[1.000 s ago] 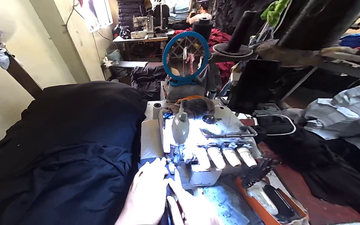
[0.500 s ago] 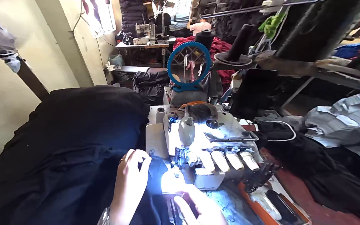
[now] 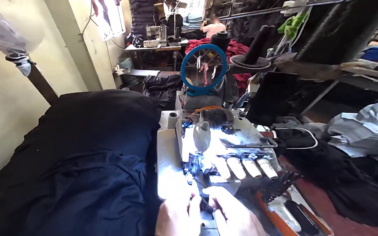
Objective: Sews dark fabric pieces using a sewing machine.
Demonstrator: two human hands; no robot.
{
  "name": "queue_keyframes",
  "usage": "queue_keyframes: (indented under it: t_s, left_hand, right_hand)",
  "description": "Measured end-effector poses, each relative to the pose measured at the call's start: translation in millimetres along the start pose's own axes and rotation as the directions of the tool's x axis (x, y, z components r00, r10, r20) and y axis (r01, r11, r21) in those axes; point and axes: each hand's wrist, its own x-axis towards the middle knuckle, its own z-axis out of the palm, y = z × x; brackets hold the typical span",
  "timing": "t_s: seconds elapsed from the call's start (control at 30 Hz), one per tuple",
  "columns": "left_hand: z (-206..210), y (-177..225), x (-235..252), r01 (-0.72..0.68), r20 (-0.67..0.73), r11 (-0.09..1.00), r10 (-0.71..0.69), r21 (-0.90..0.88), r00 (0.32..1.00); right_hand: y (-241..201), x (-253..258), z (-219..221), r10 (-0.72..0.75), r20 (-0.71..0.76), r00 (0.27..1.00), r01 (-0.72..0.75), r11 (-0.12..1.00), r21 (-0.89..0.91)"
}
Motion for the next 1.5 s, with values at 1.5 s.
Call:
queue_keyframes:
  t_s: [1.5]
  left_hand:
    - [-63,-55,-48,-0.344,0.252,0.907,0.402,-0.244,0.880]
  right_hand:
    - [-18,-41,21,0.112,0.429,0.897,-0.436,0.394,0.809]
